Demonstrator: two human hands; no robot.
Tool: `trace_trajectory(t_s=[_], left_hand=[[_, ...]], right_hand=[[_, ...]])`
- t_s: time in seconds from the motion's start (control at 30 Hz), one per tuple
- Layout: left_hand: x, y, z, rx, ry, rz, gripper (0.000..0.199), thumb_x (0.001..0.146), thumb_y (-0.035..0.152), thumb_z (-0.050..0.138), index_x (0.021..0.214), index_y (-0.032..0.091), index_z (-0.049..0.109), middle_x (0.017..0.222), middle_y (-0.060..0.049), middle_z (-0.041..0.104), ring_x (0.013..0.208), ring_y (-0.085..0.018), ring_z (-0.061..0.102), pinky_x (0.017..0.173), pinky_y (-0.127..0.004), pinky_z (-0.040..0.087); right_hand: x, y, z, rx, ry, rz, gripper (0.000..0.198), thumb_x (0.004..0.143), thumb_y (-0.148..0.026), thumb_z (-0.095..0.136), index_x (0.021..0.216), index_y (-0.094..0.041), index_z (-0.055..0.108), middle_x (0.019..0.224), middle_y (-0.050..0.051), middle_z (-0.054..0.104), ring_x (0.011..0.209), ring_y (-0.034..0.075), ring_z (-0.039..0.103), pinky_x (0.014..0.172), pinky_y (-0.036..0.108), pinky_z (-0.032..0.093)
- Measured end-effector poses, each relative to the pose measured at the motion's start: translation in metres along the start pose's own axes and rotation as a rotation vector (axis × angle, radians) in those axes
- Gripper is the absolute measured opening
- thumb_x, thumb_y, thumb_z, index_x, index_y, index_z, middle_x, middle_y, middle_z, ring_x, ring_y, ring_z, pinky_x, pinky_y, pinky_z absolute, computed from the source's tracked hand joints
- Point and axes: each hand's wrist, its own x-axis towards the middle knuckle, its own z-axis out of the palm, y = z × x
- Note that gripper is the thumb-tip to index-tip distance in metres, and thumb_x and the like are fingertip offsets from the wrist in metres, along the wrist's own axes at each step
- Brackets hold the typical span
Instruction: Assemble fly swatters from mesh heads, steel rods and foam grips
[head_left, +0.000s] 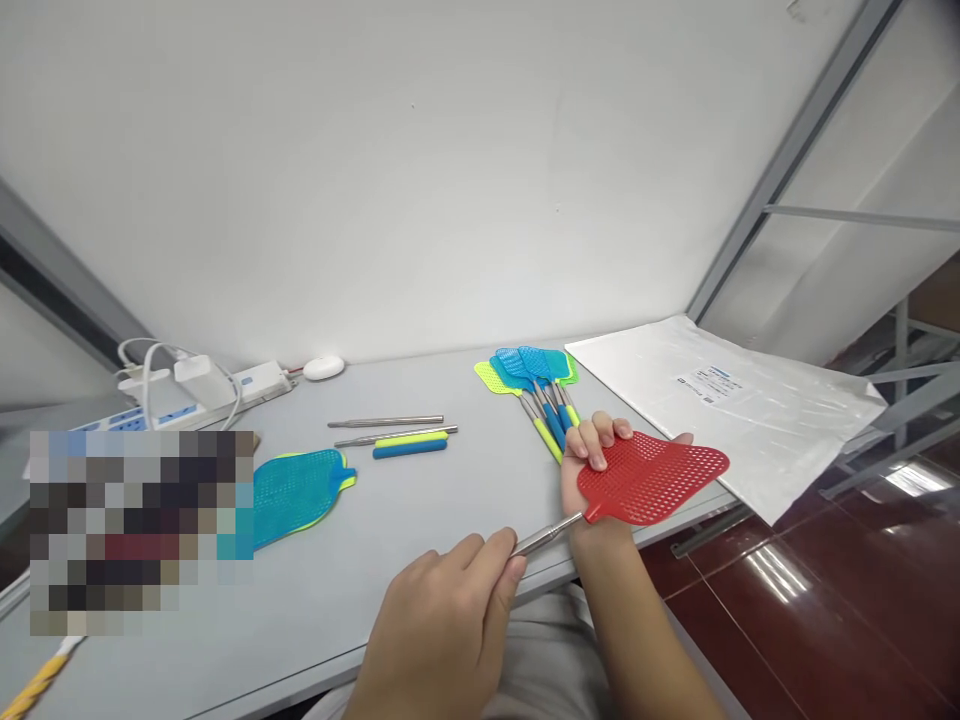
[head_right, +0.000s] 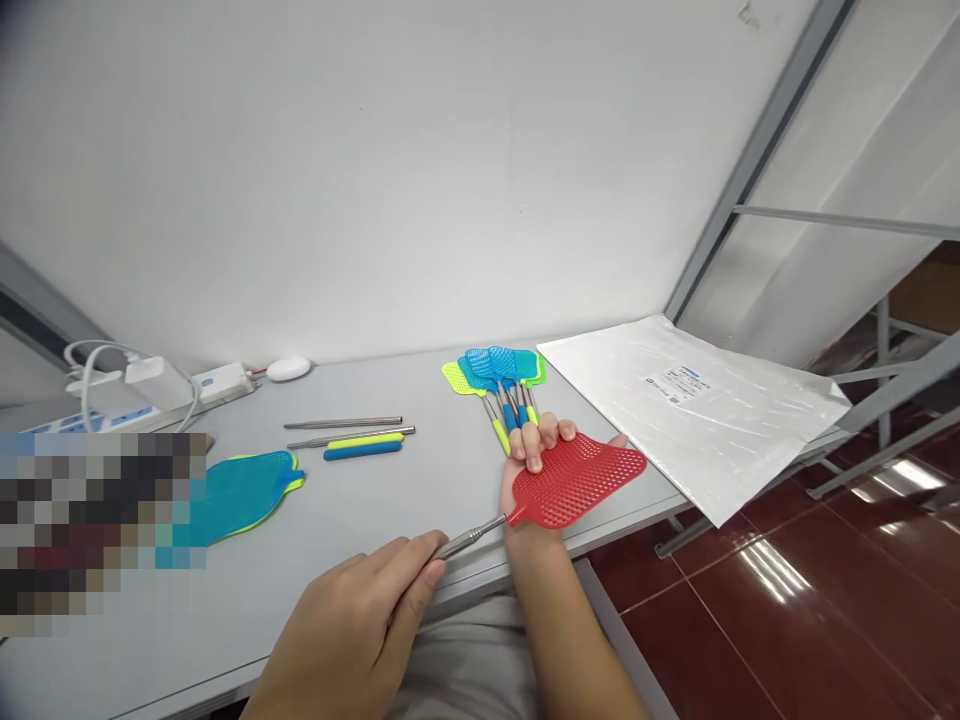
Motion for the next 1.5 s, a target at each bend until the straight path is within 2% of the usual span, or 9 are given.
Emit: trace_trajectory(t_s=[0.2,0.43,0.83,1.03,1.3,1.5], left_hand=[[-0.002,-0.005,0.002,-0.016,-0.001,0.053,0.027,0.101,0.031,0.037,0.11,0.026,0.062,0.08,-0.001,0.071,0.064,-0.02,0.068,0.055,-0.03,0.048],[-0.005,-0.006,0.006,-0.057,0.045,0.047,0.026,0.101,0.031,0.038,0.111,0.027,0.061,0.081,0.0,0.071,0.065,-0.02,0.067,0.057,-0.031,0.049],[-0.007,-0.002,0.005,-0.107,0.133,0.012,0.026,0.101,0.032,0.039,0.11,0.026,0.063,0.081,-0.001,0.071,0.065,-0.02,0.065,0.059,-0.031,0.05],[-0.006,-0.003,0.002,-0.139,0.137,0.028,0.027,0.1,0.028,0.038,0.107,0.024,0.065,0.08,-0.003,0.072,0.066,-0.019,0.067,0.06,-0.028,0.051],[-0.012,-0.005,-0.011,-0.177,0.131,0.025,0.026,0.1,0.025,0.037,0.102,0.022,0.063,0.08,-0.003,0.072,0.068,-0.019,0.069,0.061,-0.03,0.054],[-0.018,-0.01,-0.017,-0.11,0.179,-0.003,0.023,0.099,0.026,0.041,0.11,0.023,0.061,0.087,-0.003,0.073,0.073,-0.02,0.07,0.063,-0.03,0.054]], right_hand=[[0.0,-0.002,0.004,0.06,-0.015,-0.03,0.057,0.084,-0.072,0.044,0.062,-0.021,0.052,0.062,-0.007,0.03,0.044,0.008,0.019,0.048,0.025,0.025],[0.001,-0.004,0.005,0.113,-0.042,-0.016,0.062,0.085,-0.076,0.037,0.064,-0.021,0.056,0.061,-0.006,0.034,0.042,0.008,0.024,0.048,0.026,0.028],[0.004,-0.008,0.01,0.091,-0.117,-0.096,0.055,0.081,-0.072,0.049,0.066,-0.021,0.062,0.061,-0.006,0.037,0.04,0.008,0.032,0.046,0.027,0.031],[0.001,-0.006,0.016,0.047,-0.145,-0.098,0.057,0.082,-0.073,0.046,0.065,-0.022,0.062,0.061,-0.006,0.034,0.04,0.008,0.026,0.046,0.027,0.028],[-0.006,0.0,0.04,-0.095,-0.158,-0.063,0.053,0.087,-0.069,0.042,0.066,-0.025,0.061,0.064,-0.006,0.027,0.042,0.009,0.018,0.046,0.027,0.024],[-0.011,0.005,0.051,-0.118,-0.14,-0.094,0.05,0.09,-0.066,0.04,0.067,-0.024,0.056,0.062,-0.007,0.029,0.041,0.008,0.024,0.045,0.026,0.027]])
